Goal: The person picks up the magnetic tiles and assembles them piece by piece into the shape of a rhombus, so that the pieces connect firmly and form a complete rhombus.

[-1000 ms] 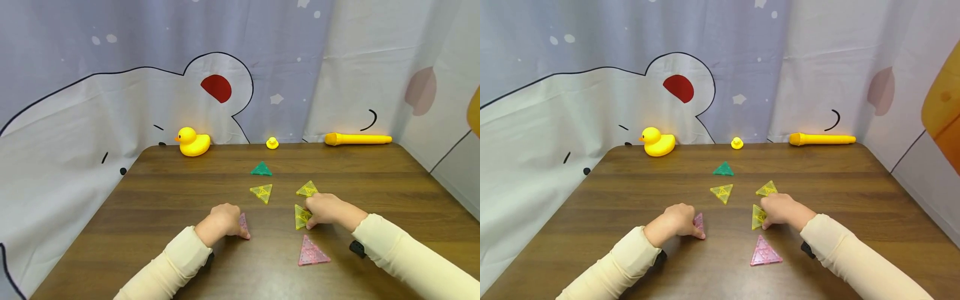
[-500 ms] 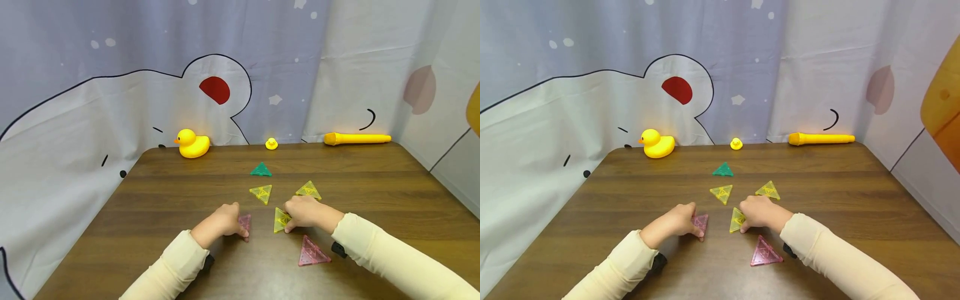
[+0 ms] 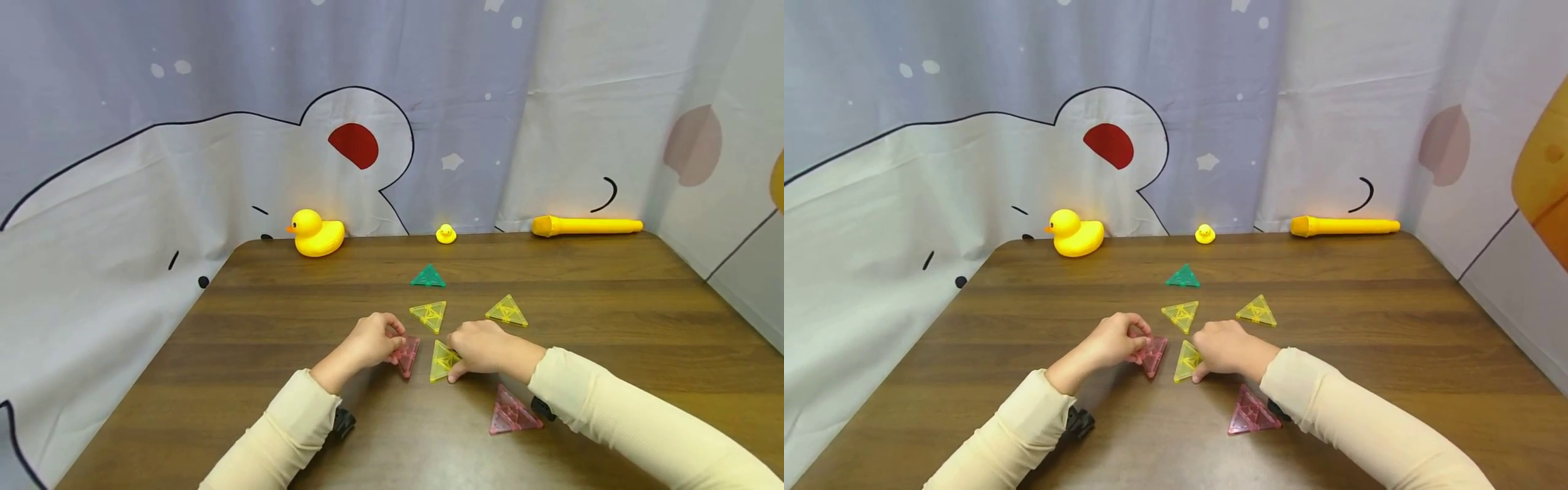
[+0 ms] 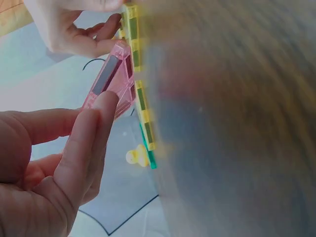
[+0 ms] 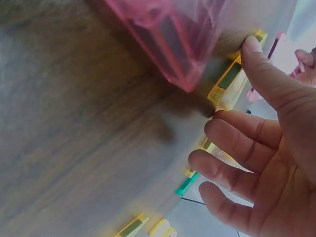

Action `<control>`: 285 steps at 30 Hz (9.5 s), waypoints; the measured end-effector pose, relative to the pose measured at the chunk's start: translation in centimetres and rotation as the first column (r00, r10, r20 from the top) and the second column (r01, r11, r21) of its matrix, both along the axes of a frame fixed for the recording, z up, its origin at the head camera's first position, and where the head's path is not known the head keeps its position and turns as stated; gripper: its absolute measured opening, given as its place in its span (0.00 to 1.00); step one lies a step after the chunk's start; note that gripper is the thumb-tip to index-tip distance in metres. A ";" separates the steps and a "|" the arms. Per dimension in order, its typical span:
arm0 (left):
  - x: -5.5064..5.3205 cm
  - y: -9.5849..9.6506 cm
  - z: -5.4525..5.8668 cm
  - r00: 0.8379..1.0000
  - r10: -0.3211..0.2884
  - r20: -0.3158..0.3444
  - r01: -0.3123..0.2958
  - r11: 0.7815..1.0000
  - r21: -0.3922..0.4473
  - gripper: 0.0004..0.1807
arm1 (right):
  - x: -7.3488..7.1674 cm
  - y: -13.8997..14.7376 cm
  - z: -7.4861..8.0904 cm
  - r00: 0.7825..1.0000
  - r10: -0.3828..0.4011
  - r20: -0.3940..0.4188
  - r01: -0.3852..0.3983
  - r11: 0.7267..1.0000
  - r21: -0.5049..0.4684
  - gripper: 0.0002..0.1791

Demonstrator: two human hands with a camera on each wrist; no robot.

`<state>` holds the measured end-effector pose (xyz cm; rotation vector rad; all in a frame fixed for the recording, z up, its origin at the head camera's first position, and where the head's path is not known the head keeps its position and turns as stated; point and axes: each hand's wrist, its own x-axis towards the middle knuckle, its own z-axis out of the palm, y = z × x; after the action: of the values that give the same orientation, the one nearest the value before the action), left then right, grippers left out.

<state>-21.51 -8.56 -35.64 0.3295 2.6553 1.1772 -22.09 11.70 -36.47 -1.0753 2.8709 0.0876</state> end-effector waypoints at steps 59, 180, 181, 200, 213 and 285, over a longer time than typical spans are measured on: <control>0.3 1.3 0.1 1.000 0.003 -0.029 -0.002 0.999 0.040 0.09 | 4.4 5.6 1.1 0.957 0.088 0.277 0.058 0.875 -0.480 0.16; -1.0 0.5 1.0 0.970 0.008 -0.244 -0.098 0.927 -0.362 0.13 | 3.5 0.2 0.1 0.978 0.206 -0.027 -0.207 0.973 -0.104 0.12; -1.0 0.8 0.9 0.973 -0.003 -0.231 -0.087 0.922 -0.377 0.14 | 3.5 0.2 0.1 0.979 0.204 -0.025 -0.206 0.973 -0.103 0.12; -0.7 3.1 0.2 0.987 -0.095 -0.132 -0.004 0.795 -0.607 0.19 | -2.3 4.2 1.4 0.964 -0.266 0.017 0.266 0.951 -0.157 0.19; -0.5 4.1 -0.1 0.983 -0.113 -0.146 -0.017 0.731 -0.682 0.23 | -6.1 7.1 1.1 0.852 -0.463 0.243 0.493 0.866 -0.080 0.20; 1.0 5.1 0.4 0.973 -0.200 -0.113 0.093 0.792 -0.603 0.24 | -0.8 1.6 0.8 0.990 0.096 0.102 -0.047 0.914 -0.402 0.14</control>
<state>-20.51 -3.47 -35.23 0.5231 2.9028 0.2282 -22.86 13.27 -35.64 -1.1970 2.8049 -0.5652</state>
